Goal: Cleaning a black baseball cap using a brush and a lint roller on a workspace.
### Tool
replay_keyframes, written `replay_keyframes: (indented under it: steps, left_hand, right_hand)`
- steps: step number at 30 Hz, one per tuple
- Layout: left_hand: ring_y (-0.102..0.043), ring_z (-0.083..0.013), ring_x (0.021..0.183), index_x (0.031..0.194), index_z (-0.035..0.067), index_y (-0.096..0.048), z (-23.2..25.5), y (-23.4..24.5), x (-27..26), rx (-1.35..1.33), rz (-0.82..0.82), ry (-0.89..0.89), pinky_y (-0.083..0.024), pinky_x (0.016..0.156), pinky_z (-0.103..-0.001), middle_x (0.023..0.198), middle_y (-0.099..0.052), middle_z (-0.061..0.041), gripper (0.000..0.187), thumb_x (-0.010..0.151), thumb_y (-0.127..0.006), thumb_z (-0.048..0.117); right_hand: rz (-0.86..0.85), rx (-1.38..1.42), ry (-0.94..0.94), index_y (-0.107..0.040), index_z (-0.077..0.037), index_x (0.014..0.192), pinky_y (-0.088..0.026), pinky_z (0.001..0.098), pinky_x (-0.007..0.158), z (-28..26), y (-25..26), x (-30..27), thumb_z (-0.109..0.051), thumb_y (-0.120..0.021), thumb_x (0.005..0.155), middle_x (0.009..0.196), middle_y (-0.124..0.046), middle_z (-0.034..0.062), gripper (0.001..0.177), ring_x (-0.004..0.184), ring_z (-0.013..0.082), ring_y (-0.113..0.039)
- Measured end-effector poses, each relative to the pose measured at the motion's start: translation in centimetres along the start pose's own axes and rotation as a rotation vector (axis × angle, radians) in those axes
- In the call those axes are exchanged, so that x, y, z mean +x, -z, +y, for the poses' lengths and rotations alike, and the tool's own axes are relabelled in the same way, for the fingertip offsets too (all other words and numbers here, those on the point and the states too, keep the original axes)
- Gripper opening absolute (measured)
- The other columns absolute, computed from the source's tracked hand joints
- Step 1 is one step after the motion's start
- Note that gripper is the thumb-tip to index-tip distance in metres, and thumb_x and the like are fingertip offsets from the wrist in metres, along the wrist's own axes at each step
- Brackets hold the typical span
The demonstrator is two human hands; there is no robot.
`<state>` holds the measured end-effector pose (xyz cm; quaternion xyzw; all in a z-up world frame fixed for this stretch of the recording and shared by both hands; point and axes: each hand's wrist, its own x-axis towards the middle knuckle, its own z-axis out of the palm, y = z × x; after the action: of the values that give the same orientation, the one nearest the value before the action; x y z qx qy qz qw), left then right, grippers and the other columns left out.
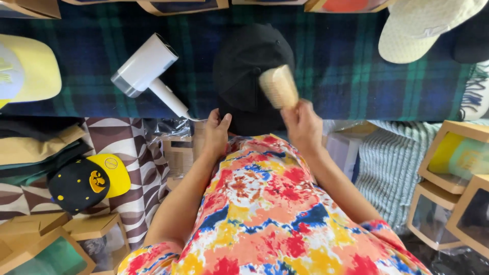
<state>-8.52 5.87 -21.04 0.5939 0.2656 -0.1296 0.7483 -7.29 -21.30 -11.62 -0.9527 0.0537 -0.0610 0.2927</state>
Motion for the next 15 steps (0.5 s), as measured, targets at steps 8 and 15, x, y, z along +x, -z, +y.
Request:
replay_keyframes:
  steps: [8,15]
  left_hand:
    - [-0.062,-0.0154,0.092,0.123,0.008,-0.062,4.1,-1.3,-2.3,0.036,0.020,-0.016,-0.059,0.082,-0.034,0.097,-0.064,-0.007,0.021,0.103,-0.064,0.013]
    - [-0.062,-0.0155,0.095,0.125,0.009,-0.062,2.5,-0.5,-1.5,0.027,0.021,-0.035,-0.058,0.087,-0.034,0.099,-0.066,-0.008,0.023,0.103,-0.065,0.014]
  right_hand:
    - [0.075,0.039,0.185,-0.068,-0.015,0.114,-0.054,0.0361,0.062,-2.9,3.9,0.4,-0.041,-0.066,0.102,0.079,-0.062,0.0054,0.028,0.070,0.0306,-0.068]
    - [0.162,0.038,0.084,-0.065,-0.007,0.113,-0.054,0.0436,0.064,1.0,5.9,3.5,-0.019,-0.067,0.111,0.081,-0.065,0.0151,0.012,0.075,0.0396,-0.067]
